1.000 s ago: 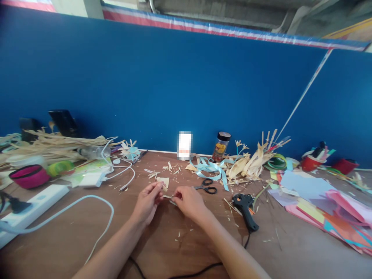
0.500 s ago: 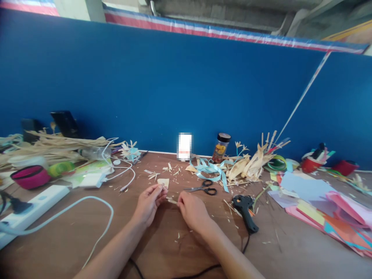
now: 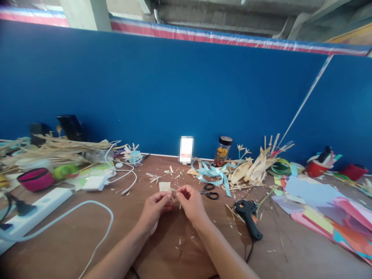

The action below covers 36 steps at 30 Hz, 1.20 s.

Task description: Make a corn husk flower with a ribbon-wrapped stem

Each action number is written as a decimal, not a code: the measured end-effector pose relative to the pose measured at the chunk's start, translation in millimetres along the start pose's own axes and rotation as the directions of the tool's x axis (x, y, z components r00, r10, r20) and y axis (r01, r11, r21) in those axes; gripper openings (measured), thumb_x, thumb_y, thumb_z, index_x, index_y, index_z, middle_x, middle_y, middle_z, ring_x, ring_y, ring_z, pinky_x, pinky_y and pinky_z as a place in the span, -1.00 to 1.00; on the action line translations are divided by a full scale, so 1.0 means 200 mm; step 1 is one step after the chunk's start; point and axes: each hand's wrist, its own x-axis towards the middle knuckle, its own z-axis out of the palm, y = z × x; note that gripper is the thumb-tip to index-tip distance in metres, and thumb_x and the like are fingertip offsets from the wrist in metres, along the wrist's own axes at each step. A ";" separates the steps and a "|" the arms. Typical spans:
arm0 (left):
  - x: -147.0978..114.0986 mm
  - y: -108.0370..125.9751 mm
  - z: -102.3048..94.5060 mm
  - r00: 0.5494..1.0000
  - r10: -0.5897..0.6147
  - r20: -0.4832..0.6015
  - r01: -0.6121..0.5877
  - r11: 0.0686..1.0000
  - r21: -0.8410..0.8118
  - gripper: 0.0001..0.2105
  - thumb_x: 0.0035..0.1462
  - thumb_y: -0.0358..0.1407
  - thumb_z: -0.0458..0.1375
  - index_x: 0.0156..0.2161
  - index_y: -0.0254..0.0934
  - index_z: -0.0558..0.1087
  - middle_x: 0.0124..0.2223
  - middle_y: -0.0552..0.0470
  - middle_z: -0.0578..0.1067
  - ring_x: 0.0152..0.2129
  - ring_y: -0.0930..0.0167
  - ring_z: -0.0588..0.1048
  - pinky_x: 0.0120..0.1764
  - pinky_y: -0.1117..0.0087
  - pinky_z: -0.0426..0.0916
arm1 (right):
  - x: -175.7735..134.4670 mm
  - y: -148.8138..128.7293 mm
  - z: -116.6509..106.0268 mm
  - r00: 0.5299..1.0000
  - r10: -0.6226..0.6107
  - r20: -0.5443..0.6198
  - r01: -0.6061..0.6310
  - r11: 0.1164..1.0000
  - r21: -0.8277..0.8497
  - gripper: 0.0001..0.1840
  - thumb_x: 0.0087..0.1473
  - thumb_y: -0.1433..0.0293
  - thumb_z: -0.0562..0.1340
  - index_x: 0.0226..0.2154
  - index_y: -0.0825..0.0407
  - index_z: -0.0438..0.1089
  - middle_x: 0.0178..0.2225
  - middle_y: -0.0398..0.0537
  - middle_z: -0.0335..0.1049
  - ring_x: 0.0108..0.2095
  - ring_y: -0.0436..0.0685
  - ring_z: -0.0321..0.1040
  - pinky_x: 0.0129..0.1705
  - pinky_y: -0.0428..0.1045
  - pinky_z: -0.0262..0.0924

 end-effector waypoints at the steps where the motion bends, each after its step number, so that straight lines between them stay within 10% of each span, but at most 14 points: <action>1: 0.00 0.00 0.00 1.000 0.009 -0.010 -0.009 1.000 0.002 -0.75 -0.21 -0.21 0.23 -0.42 -0.37 0.47 -0.52 0.02 0.45 -0.58 0.50 0.41 -0.50 0.52 0.32 | 0.00 0.00 0.01 0.999 -0.022 -0.023 0.022 0.999 -0.034 -0.88 -0.06 0.35 0.13 -0.48 0.07 0.32 -0.57 -0.15 0.29 -0.55 0.00 0.18 -0.50 -0.12 0.08; 8: 0.00 -0.02 0.01 1.000 0.004 -0.002 -0.004 0.999 -0.035 -0.75 -0.23 -0.20 0.25 -0.44 -0.37 0.49 -0.55 0.04 0.45 -0.60 0.50 0.39 -0.48 0.50 0.31 | -0.07 -0.03 0.06 0.919 -0.341 -0.199 0.208 0.846 -0.491 -0.85 0.01 0.42 0.06 -0.46 0.04 0.33 -0.46 -0.06 0.30 -0.41 0.05 0.22 -0.33 -0.07 0.08; 18: 0.01 -0.02 0.00 0.999 0.024 -0.037 -0.024 1.000 -0.008 -0.73 -0.24 -0.17 0.24 -0.45 -0.38 0.50 -0.57 0.04 0.45 -0.63 0.50 0.37 -0.51 0.50 0.27 | -0.10 -0.03 0.05 0.848 -0.524 0.080 0.375 0.488 -0.788 -0.80 0.07 0.42 0.05 -0.44 0.01 0.37 -0.48 -0.06 0.27 -0.37 0.05 0.18 -0.29 -0.07 0.03; 36: 0.02 -0.02 0.01 0.999 -0.014 0.041 0.019 0.994 -0.110 -0.79 -0.19 -0.24 0.23 -0.45 -0.38 0.47 -0.55 0.04 0.45 -0.56 0.49 0.40 -0.44 0.50 0.29 | -0.11 -0.02 0.05 0.852 -0.508 0.126 0.405 0.489 -0.773 -0.78 0.09 0.41 0.03 -0.34 0.01 0.38 -0.46 -0.05 0.27 -0.36 0.07 0.16 -0.29 -0.04 0.03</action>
